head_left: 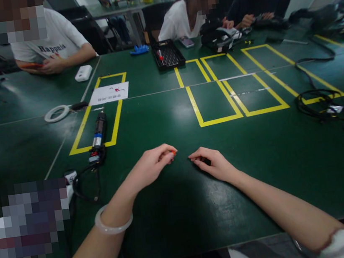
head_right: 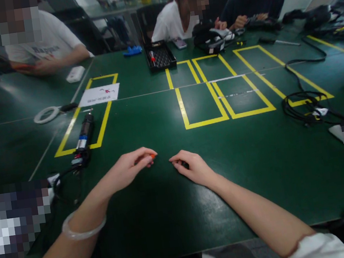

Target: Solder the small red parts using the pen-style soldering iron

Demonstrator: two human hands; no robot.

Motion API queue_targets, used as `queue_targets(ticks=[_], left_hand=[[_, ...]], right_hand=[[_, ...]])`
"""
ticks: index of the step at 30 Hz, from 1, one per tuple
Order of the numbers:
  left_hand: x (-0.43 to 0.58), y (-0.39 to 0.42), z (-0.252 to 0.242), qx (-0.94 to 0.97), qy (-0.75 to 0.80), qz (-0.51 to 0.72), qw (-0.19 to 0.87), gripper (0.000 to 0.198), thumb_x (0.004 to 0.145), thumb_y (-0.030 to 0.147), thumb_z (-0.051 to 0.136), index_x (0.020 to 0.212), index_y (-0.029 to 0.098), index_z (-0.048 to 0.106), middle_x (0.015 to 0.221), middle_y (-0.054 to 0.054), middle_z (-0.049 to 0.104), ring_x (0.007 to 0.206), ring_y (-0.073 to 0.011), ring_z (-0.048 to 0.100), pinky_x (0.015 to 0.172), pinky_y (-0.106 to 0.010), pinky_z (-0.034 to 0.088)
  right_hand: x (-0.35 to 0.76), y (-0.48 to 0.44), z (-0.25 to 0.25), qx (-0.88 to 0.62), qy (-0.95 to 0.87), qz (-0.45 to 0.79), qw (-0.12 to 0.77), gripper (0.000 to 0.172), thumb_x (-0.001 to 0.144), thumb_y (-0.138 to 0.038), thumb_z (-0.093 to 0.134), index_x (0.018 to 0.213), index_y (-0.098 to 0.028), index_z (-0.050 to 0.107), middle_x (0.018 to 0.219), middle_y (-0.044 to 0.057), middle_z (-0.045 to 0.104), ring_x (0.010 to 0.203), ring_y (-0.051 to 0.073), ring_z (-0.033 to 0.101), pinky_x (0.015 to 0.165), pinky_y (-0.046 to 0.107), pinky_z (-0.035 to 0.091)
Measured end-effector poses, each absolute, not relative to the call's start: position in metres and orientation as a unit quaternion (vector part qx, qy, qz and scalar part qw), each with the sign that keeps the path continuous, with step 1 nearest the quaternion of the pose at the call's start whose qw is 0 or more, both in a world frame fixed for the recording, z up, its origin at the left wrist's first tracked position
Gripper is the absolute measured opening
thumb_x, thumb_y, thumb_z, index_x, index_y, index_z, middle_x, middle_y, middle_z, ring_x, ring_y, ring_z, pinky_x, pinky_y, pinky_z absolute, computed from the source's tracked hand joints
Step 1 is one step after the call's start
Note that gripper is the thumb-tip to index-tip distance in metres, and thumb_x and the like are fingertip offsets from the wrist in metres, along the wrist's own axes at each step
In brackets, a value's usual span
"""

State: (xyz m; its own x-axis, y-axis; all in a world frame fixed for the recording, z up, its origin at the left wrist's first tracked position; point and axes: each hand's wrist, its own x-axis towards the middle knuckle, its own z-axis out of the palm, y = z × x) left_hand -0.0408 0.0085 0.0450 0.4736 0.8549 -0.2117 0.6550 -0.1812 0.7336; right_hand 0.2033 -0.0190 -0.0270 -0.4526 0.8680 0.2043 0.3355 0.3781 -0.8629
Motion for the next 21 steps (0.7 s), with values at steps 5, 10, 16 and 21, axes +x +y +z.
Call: queue_targets(ticks=[5, 10, 16, 21], left_hand=[[-0.008, -0.002, 0.019, 0.679, 0.412, 0.172, 0.582, 0.031, 0.091, 0.04, 0.051, 0.113, 0.017, 0.052, 0.085, -0.003, 0.061, 0.078, -0.0148, 0.059, 0.073, -0.028, 0.048], [-0.01, -0.002, 0.004, 0.626, 0.397, 0.201, 0.64, 0.031, 0.089, 0.036, 0.057, 0.112, 0.016, 0.049, 0.087, -0.004, 0.06, 0.081, -0.0143, 0.059, 0.078, -0.029, 0.048], [-0.009, -0.001, -0.007, 0.598, 0.405, 0.235, 0.651, 0.034, 0.087, 0.035, 0.061, 0.112, 0.015, 0.05, 0.094, -0.005, 0.061, 0.085, -0.0146, 0.061, 0.082, -0.031, 0.048], [-0.009, 0.0, -0.012, 0.555, 0.415, 0.244, 0.678, 0.032, 0.09, 0.041, 0.054, 0.107, 0.013, 0.055, 0.091, -0.006, 0.063, 0.079, -0.0156, 0.064, 0.078, -0.032, 0.051]], right_hand=[[0.2, -0.02, -0.03, -0.353, -0.683, 0.525, 0.364, 0.026, 0.086, -0.027, 0.066, 0.11, -0.019, 0.059, 0.087, 0.002, 0.068, 0.07, 0.012, 0.061, 0.067, 0.026, 0.05], [0.197, -0.019, -0.03, -0.369, -0.667, 0.541, 0.356, 0.022, 0.088, -0.027, 0.063, 0.107, -0.019, 0.061, 0.085, 0.002, 0.067, 0.07, 0.012, 0.06, 0.067, 0.026, 0.048], [0.197, -0.018, -0.033, -0.377, -0.651, 0.552, 0.36, 0.017, 0.088, -0.029, 0.063, 0.102, -0.019, 0.059, 0.086, 0.003, 0.066, 0.073, 0.013, 0.061, 0.068, 0.027, 0.048], [0.197, -0.018, -0.035, -0.392, -0.653, 0.523, 0.383, 0.014, 0.089, -0.028, 0.061, 0.101, -0.021, 0.057, 0.084, 0.002, 0.064, 0.075, 0.014, 0.061, 0.069, 0.027, 0.048]])
